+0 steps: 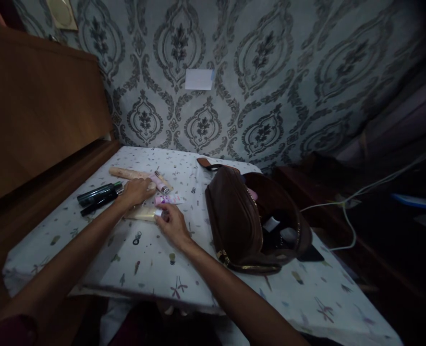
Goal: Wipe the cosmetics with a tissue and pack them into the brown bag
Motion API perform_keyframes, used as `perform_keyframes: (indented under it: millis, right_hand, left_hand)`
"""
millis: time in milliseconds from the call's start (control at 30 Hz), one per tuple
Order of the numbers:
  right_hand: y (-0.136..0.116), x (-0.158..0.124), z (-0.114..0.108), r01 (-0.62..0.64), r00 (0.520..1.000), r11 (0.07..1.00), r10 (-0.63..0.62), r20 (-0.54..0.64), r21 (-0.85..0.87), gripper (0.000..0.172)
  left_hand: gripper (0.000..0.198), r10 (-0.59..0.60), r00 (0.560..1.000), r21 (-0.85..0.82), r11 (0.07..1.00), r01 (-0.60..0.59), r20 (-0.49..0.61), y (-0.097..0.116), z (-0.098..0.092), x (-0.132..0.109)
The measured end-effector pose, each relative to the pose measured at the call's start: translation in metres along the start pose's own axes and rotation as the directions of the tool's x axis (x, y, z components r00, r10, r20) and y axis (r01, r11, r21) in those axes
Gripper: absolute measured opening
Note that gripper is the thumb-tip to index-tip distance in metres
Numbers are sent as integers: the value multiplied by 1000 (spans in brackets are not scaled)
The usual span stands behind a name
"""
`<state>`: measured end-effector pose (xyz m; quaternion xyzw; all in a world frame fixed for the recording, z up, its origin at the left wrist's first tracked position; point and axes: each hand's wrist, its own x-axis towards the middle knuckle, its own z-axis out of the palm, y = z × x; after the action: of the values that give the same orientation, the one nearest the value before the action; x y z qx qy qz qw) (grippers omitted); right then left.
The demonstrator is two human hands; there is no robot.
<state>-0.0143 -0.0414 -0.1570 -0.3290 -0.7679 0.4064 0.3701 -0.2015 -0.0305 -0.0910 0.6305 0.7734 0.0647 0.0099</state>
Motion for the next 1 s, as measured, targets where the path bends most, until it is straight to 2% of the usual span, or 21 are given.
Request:
perform_keyframes:
  millis: [133,233,300,400,433,500,667,833,900,1000]
  right_hand:
    - [1,1,0,-5,999,999,7,-43,49,28]
    - [0,5,0,-46,995,974,65,-82,223,25]
    - [-3,8,-1,-102,989,915,135,-57,391,29]
    - [-11,12,-7,-172,979,780,201,20,602,41]
    - [-13,13,-9,-183,978,738,205,43,650,43]
    - [-17,13,-12,-192,976,669,205,70,718,46]
    - [-19,15,-15,-206,962,507,261,78,837,51]
    - [-16,23,-17,-247,938,306,315,147,919,51]
    - [-15,24,-18,-260,929,255,331,168,931,49]
    - [-14,24,-16,-271,930,241,317,189,932,54]
  left_hand:
    - [38,4,1000,-47,999,-5,-23,1,3,-3]
    - [42,24,997,-118,992,-33,-74,1,-2,-12]
    - [43,95,987,-251,960,-126,-133,4,-5,-22]
    - [41,233,945,-477,820,-317,-228,16,-7,-39]
    - [40,259,935,-508,787,-350,-242,21,-8,-44]
    - [38,274,929,-496,788,-365,-248,29,-7,-52]
    - [49,223,937,-507,794,-334,-268,32,-1,-54]
    - [65,232,913,-593,701,-396,-334,23,6,-49]
    - [57,171,923,-665,649,-369,-345,21,4,-51]
    - [36,55,913,-720,596,-355,-405,24,-1,-59]
